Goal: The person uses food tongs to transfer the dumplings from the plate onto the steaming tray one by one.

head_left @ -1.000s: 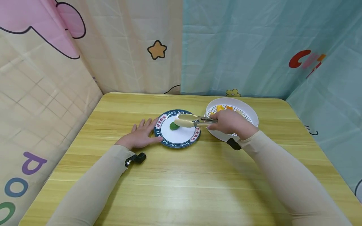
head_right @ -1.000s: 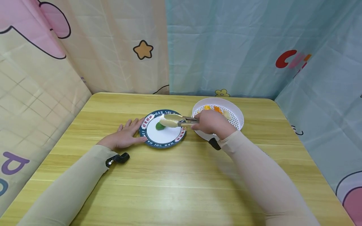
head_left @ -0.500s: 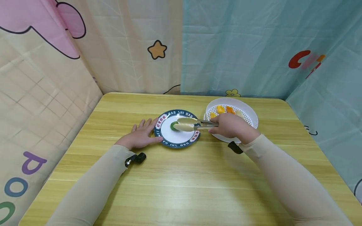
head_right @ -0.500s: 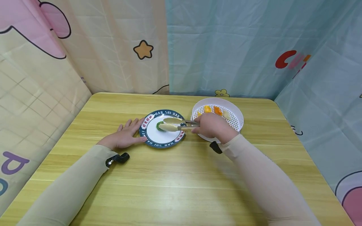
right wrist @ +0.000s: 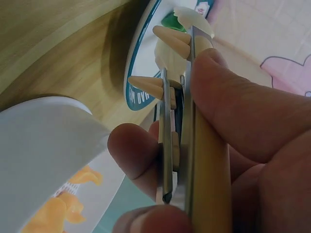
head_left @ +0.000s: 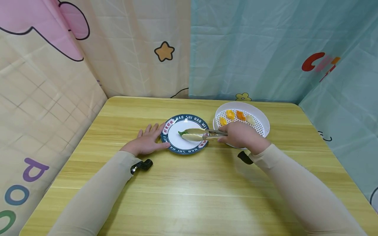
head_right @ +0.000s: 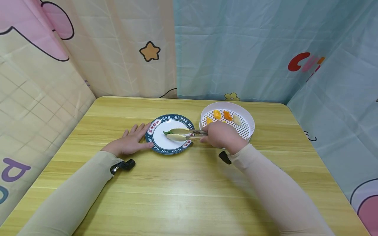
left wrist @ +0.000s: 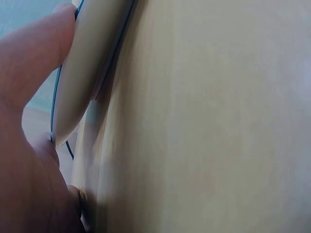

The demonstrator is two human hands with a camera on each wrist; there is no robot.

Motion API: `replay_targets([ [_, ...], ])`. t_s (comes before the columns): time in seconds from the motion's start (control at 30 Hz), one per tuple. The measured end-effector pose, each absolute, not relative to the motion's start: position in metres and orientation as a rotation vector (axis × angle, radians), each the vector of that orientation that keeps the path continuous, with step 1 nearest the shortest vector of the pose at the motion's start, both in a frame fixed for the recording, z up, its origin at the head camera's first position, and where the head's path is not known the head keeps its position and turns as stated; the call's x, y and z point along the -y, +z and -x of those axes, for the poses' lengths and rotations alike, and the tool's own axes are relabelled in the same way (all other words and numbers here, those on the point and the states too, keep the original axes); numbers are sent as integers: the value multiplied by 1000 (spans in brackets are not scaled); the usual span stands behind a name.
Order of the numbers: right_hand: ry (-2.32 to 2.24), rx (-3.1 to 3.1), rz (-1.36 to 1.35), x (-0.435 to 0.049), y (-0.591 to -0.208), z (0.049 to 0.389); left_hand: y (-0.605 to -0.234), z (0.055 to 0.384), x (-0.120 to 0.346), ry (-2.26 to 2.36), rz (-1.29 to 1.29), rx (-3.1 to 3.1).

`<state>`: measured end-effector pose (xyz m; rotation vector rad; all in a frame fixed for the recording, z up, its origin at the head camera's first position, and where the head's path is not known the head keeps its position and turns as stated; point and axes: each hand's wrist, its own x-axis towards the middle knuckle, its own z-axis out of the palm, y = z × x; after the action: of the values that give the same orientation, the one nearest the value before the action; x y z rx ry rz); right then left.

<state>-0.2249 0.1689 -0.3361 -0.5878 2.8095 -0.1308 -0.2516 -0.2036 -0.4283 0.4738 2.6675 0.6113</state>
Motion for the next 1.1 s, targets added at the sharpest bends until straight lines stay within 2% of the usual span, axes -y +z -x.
replay_targets([
  [0.57,-181,-2876,545,-185,-326,214,-430,253,203,590,-481,-2668],
  [0.73,-216,-2958,592,-208,-313,209,-429,252,202,596,-479,-2671],
  [1.1,-262,-2961,357,-278,-298,203,-427,251,204,579,-466,-2667],
])
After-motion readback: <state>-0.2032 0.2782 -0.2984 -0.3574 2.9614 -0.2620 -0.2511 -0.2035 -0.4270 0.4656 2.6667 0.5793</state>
